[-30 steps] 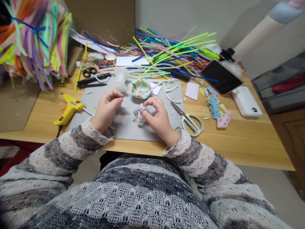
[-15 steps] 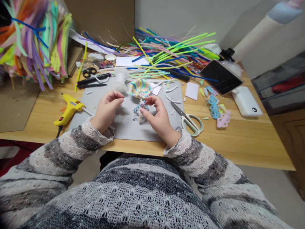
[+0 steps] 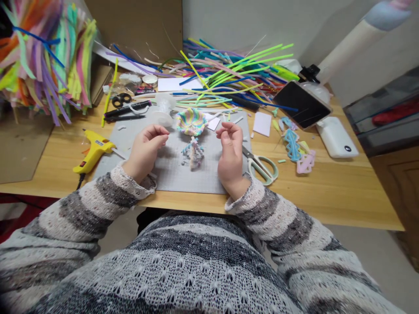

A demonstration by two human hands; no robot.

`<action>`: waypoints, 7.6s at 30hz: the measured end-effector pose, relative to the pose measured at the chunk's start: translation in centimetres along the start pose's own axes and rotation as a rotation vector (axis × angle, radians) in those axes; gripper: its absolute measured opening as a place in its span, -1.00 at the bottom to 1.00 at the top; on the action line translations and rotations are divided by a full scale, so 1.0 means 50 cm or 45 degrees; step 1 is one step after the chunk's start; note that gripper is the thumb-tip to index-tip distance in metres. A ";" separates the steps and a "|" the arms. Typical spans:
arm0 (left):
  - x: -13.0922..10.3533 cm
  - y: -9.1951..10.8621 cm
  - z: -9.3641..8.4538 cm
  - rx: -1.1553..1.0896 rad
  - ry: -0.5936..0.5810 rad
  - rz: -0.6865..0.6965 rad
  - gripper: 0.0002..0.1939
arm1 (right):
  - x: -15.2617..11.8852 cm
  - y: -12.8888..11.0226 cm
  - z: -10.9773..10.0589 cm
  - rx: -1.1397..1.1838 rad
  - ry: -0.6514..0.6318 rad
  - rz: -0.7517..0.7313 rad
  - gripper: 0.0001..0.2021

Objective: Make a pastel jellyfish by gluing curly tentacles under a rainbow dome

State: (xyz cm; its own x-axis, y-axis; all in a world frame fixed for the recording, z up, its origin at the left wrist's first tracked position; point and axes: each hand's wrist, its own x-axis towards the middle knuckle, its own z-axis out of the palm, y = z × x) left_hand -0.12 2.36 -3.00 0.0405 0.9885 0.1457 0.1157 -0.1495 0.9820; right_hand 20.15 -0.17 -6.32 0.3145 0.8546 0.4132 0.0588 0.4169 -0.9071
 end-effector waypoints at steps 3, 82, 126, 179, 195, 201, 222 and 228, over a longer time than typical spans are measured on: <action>0.001 -0.005 0.000 -0.033 0.020 -0.012 -0.90 | 0.007 0.004 -0.003 -0.004 0.097 0.072 -0.79; -0.044 0.031 0.004 0.704 0.132 0.702 -0.96 | -0.004 -0.068 0.001 -0.514 -0.143 -0.545 -0.57; -0.043 0.029 0.000 0.864 -0.037 0.897 -0.97 | -0.008 -0.081 0.003 -1.033 -0.489 -0.615 -0.93; -0.040 0.008 0.016 0.933 -0.529 0.490 -0.68 | -0.003 -0.085 -0.001 -1.111 -0.649 -0.892 -0.90; -0.037 0.003 0.005 0.945 -0.478 0.427 -0.74 | 0.012 -0.071 -0.004 -0.664 -0.615 -0.226 -0.76; -0.034 0.006 0.004 0.718 -0.495 0.498 -0.52 | 0.026 -0.094 -0.011 -0.537 -0.531 -0.245 -0.89; -0.017 -0.008 -0.010 0.506 -0.193 0.298 -0.62 | 0.028 -0.082 -0.015 -0.750 -0.629 -0.361 -0.62; -0.012 -0.016 -0.011 0.504 -0.166 0.303 -0.64 | 0.026 -0.080 -0.021 -0.565 -0.617 -0.398 -0.62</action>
State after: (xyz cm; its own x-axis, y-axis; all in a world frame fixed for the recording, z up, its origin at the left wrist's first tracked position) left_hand -0.78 1.88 -3.80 0.2331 0.9184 0.3197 0.4563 -0.3936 0.7980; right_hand 21.32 -1.05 -2.22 -0.2285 0.8000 0.5547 0.4882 0.5872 -0.6457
